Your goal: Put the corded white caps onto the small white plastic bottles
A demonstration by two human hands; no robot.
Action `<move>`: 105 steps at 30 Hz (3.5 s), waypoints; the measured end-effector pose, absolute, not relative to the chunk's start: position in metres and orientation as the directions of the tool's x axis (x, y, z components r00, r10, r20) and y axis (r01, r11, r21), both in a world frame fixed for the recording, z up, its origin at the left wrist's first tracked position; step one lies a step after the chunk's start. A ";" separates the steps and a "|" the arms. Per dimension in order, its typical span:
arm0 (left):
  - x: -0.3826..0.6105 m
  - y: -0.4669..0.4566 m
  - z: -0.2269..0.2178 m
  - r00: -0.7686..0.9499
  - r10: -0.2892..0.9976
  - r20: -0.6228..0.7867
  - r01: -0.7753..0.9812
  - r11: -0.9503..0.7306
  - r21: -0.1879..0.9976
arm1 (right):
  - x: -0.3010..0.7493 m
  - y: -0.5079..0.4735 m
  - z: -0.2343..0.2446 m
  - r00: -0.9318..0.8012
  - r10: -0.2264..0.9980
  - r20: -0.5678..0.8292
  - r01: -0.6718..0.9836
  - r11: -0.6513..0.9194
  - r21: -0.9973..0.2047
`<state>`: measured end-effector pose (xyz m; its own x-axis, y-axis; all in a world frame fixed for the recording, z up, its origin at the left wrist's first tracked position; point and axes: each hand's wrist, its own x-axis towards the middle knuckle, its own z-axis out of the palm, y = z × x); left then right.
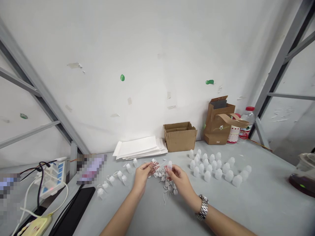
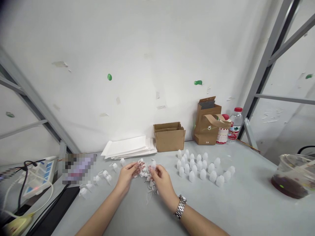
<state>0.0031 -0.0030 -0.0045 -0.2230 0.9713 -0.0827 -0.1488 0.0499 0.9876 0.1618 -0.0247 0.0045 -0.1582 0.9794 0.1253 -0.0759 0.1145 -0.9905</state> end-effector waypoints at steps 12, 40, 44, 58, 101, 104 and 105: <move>0.003 -0.005 -0.005 -0.242 0.953 -0.180 -0.234 0.122 0.965 | 0.163 -0.024 -0.001 -0.154 0.981 0.117 0.029 0.122 -0.992; -0.004 -0.008 -0.009 -0.006 0.851 0.525 0.608 -0.414 0.678 | 0.162 -0.024 -0.003 -0.162 0.981 0.110 0.121 0.130 -0.984; -0.003 -0.010 -0.008 0.000 0.876 0.483 0.614 -0.381 0.692 | 0.164 -0.025 0.002 -0.117 0.980 0.163 0.196 0.184 -0.963; -0.004 -0.004 -0.001 -0.176 0.967 0.184 0.238 -0.140 0.961 | 0.161 -0.025 -0.005 -0.167 0.981 0.093 0.081 0.108 -0.991; 0.017 -0.032 0.026 0.243 0.967 -0.083 -0.451 0.188 0.873 | 0.164 -0.033 0.015 -0.669 0.743 -0.005 -0.463 -0.422 -0.780; 0.019 -0.032 0.025 0.272 0.959 -0.082 -0.463 0.206 0.862 | 0.162 -0.033 0.014 -0.611 0.791 0.003 -0.447 -0.342 -0.827; 0.020 -0.032 0.025 0.273 0.958 -0.086 -0.463 0.209 0.862 | 0.160 -0.032 0.014 -0.566 0.824 0.005 -0.418 -0.281 -0.864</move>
<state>0.0202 -0.0320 0.0246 0.2731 0.9581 -0.0860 -0.4625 0.2092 0.8616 0.1603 -0.0324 0.0137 -0.5659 0.8245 0.0054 -0.4181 -0.2813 -0.8637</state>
